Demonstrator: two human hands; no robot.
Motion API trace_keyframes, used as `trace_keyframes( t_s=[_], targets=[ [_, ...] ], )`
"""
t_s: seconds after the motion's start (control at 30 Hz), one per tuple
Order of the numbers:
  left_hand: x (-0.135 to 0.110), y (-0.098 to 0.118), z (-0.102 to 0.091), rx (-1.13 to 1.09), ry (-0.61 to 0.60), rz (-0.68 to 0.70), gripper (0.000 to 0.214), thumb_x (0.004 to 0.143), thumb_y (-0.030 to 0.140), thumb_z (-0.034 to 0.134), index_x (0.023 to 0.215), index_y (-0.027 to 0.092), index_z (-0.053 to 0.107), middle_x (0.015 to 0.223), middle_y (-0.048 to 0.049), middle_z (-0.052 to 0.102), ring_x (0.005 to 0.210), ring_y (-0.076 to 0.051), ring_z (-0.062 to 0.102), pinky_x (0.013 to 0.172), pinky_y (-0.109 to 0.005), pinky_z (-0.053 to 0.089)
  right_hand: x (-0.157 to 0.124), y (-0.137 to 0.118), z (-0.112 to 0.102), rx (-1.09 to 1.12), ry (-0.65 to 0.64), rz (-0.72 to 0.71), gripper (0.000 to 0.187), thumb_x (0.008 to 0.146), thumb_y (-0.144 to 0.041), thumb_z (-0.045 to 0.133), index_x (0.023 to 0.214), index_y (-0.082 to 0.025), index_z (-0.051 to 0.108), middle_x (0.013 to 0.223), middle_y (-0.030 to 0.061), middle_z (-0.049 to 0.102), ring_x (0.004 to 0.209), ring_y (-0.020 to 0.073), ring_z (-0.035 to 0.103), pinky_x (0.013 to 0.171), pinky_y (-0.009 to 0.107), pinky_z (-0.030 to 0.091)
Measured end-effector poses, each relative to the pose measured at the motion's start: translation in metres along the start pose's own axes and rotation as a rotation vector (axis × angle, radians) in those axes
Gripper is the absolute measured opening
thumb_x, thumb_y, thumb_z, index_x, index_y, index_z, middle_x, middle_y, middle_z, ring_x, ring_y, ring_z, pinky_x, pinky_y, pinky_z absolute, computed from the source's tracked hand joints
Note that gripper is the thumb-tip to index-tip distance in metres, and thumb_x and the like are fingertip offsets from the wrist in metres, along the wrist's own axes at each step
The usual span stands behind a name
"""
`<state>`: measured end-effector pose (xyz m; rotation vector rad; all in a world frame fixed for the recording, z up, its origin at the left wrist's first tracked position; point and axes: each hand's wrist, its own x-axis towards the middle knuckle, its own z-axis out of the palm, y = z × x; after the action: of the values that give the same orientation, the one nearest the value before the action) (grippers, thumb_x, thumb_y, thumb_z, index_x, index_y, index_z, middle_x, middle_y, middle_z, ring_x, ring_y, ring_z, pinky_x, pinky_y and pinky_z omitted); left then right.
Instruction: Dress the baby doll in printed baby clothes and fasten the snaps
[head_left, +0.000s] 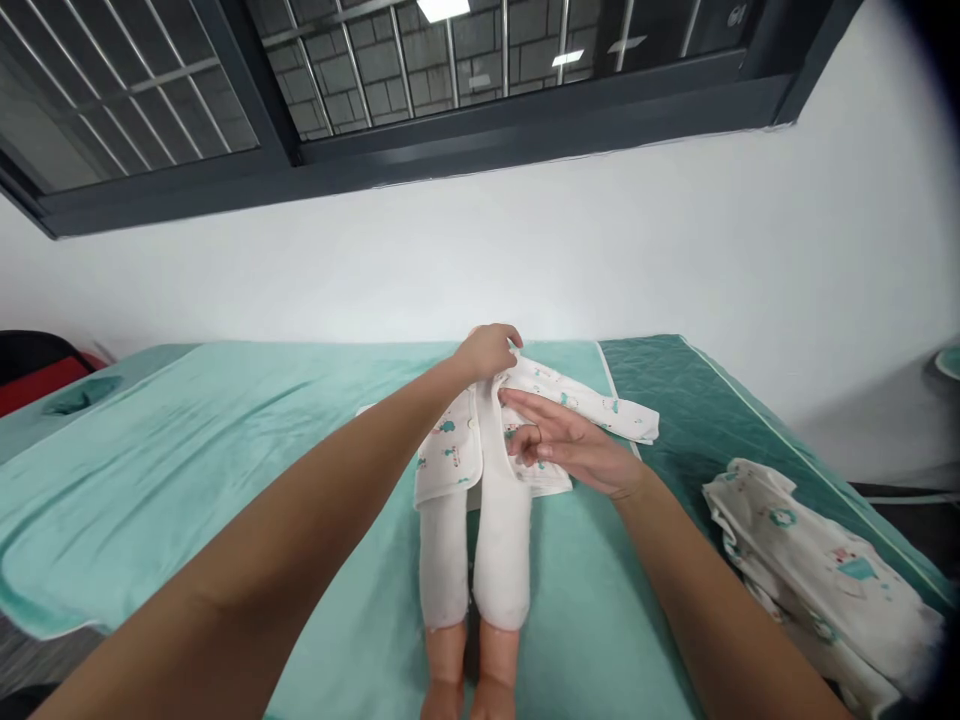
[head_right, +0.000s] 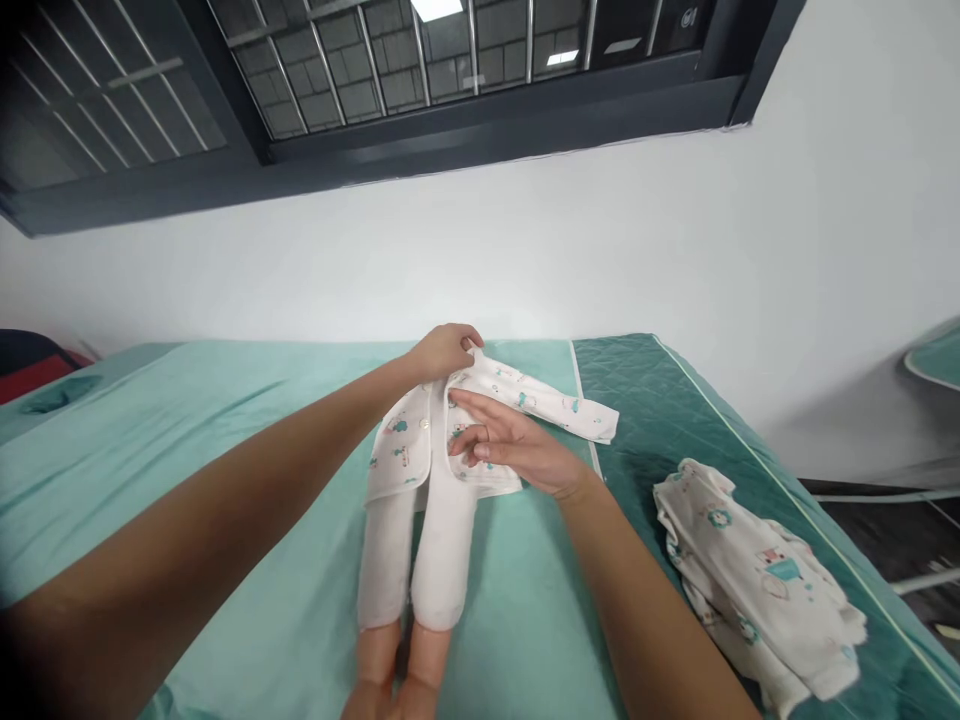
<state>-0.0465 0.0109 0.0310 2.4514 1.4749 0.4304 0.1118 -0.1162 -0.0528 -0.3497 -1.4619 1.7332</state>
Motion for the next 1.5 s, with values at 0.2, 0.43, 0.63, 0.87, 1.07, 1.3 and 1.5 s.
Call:
trace_keyframes(
  t_s=[0.2, 0.43, 0.63, 0.87, 1.07, 1.3, 1.5],
  targets=[
    [-0.007, -0.020, 0.011, -0.037, 0.141, -0.109, 0.025, 0.073, 0.010, 0.052, 0.089, 0.022, 0.067, 0.109, -0.0029, 0.070, 0.094, -0.019, 0.063, 0.081, -0.028, 0.047, -0.001, -0.006, 0.002, -0.027, -0.080, -0.034, 0.054, 0.088, -0.029, 0.066, 0.140, -0.034, 0.050, 0.159, 0.0055, 0.031, 0.123, 0.0236, 0.054, 0.090, 0.033, 0.045],
    [-0.011, -0.024, 0.018, -0.132, 0.179, -0.082, 0.013, 0.081, 0.022, 0.053, 0.086, 0.021, 0.064, 0.103, -0.0036, 0.070, 0.088, -0.018, 0.064, 0.078, -0.028, 0.048, 0.001, -0.007, 0.009, -0.023, -0.051, -0.041, 0.047, 0.085, -0.041, 0.069, 0.129, -0.032, 0.058, 0.154, 0.0078, 0.039, 0.130, 0.0276, 0.051, 0.098, 0.040, 0.044],
    [-0.014, -0.039, 0.020, -0.208, 0.226, -0.098, 0.030, 0.074, 0.005, 0.050, 0.097, 0.017, 0.065, 0.106, -0.0064, 0.070, 0.097, -0.018, 0.063, 0.090, -0.029, 0.047, 0.000, -0.006, 0.009, 0.011, 0.067, -0.091, 0.040, 0.085, -0.040, 0.067, 0.123, -0.029, 0.062, 0.146, 0.0087, 0.050, 0.125, 0.0286, 0.055, 0.101, 0.046, 0.045],
    [-0.059, -0.050, 0.018, -0.368, 0.471, -0.085, 0.018, 0.087, 0.018, 0.048, 0.095, 0.019, 0.064, 0.108, -0.0049, 0.069, 0.099, -0.016, 0.062, 0.090, -0.029, 0.048, 0.006, 0.005, 0.002, -0.414, 0.395, -0.254, 0.037, 0.092, -0.038, 0.060, 0.128, -0.032, 0.061, 0.149, 0.0005, 0.047, 0.143, 0.0223, 0.034, 0.122, 0.046, 0.021],
    [-0.164, -0.081, 0.054, -0.433, 0.575, -0.243, 0.021, 0.088, 0.022, 0.047, 0.104, 0.020, 0.061, 0.108, -0.0047, 0.067, 0.102, -0.017, 0.062, 0.088, -0.031, 0.050, 0.010, 0.027, 0.015, -0.896, 0.261, -0.204, 0.050, 0.091, -0.040, 0.062, 0.140, -0.033, 0.052, 0.161, -0.0021, 0.025, 0.150, 0.0224, 0.015, 0.123, 0.048, 0.011],
    [-0.251, -0.079, 0.080, -0.412, 0.335, -0.235, 0.033, 0.084, 0.021, 0.054, 0.117, 0.024, 0.059, 0.119, -0.0033, 0.065, 0.112, -0.019, 0.059, 0.099, -0.035, 0.047, 0.002, 0.030, 0.019, -0.933, 0.448, -0.313, 0.045, 0.095, -0.037, 0.055, 0.139, -0.033, 0.050, 0.157, 0.0007, 0.034, 0.147, 0.0225, 0.026, 0.122, 0.049, 0.016],
    [-0.253, -0.073, 0.082, -0.199, 0.297, -0.130, 0.031, 0.080, 0.021, 0.060, 0.110, 0.023, 0.063, 0.126, -0.0052, 0.061, 0.116, -0.025, 0.054, 0.101, -0.040, 0.045, -0.055, 0.053, 0.021, -0.855, 0.775, -0.152, 0.046, 0.092, -0.042, 0.057, 0.135, -0.030, 0.049, 0.140, 0.0082, 0.050, 0.127, 0.0250, 0.049, 0.101, 0.046, 0.045]
  ],
)
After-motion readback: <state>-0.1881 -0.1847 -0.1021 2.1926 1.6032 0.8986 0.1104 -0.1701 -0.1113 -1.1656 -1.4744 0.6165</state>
